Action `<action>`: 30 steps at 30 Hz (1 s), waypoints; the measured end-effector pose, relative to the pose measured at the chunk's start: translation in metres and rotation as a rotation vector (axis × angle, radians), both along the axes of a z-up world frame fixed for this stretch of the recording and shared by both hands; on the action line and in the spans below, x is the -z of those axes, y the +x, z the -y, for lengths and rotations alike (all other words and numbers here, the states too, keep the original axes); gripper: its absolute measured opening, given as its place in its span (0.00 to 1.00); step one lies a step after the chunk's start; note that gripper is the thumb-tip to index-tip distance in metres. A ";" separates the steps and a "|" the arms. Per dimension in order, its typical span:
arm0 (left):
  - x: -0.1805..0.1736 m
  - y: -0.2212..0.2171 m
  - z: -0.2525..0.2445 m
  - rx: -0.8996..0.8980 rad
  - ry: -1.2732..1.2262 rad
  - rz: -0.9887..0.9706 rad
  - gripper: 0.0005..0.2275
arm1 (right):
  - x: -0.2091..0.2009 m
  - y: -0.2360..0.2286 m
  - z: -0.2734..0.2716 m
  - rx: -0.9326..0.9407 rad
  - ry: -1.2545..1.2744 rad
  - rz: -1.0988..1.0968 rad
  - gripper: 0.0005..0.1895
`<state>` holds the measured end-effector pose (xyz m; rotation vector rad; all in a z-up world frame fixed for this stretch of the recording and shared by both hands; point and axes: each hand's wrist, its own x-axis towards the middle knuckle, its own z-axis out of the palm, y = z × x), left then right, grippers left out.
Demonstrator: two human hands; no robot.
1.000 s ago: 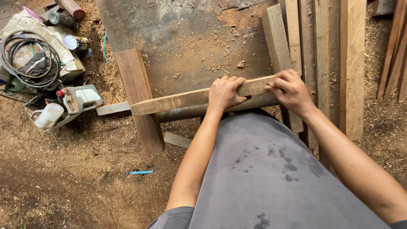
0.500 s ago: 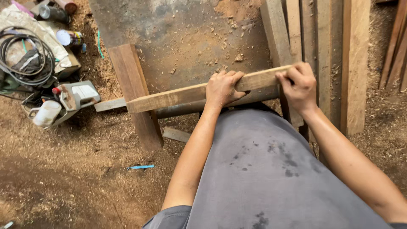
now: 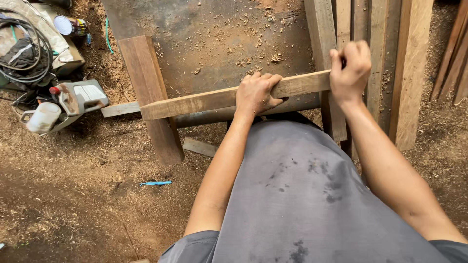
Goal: The person sands a rectangular wooden plank resting on a workbench using a sanding block held in the right hand. They repeatedly rub the block along the plank's length and edges to smooth the surface.
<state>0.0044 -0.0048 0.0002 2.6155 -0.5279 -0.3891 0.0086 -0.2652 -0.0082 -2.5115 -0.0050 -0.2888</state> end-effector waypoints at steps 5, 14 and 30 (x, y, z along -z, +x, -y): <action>-0.001 0.001 0.002 -0.002 -0.019 0.021 0.24 | -0.018 -0.005 -0.001 -0.003 0.127 -0.064 0.14; 0.003 0.002 -0.002 0.031 0.012 -0.028 0.26 | -0.011 -0.006 -0.001 -0.325 0.054 -0.021 0.12; 0.000 -0.016 -0.049 -0.083 0.006 0.123 0.28 | -0.014 -0.007 -0.057 -0.641 0.036 0.057 0.02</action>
